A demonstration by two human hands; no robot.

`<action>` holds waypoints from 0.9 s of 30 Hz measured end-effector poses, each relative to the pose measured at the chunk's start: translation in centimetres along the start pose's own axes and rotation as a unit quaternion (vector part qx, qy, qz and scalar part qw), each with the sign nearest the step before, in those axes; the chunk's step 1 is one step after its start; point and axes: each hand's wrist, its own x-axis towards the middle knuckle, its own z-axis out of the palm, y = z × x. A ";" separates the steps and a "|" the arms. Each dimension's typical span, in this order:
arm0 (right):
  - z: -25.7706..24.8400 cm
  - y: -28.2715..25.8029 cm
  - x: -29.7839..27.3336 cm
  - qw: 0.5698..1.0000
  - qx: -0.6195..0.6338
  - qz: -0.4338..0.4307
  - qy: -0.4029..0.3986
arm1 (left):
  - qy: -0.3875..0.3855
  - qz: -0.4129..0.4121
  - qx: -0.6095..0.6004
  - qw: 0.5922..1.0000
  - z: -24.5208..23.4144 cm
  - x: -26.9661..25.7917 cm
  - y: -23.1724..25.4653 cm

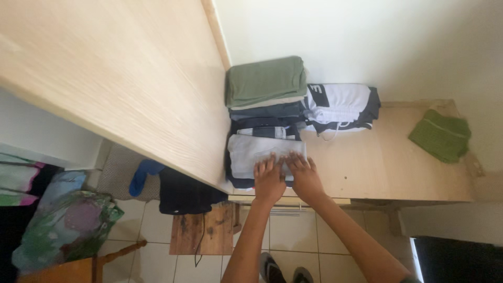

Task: The person removes several garments from hangers in a wardrobe, places them on a bed, and then folds them into neat stacks. The person handles shirts, a dress, a jacket, and pants, folding each item by hand and stacking them on a wooden surface.

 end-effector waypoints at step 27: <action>5.1 2.7 1.1 0.993 -0.086 -0.009 -0.078 | -0.249 -0.054 0.151 0.955 1.0 3.6 -5.3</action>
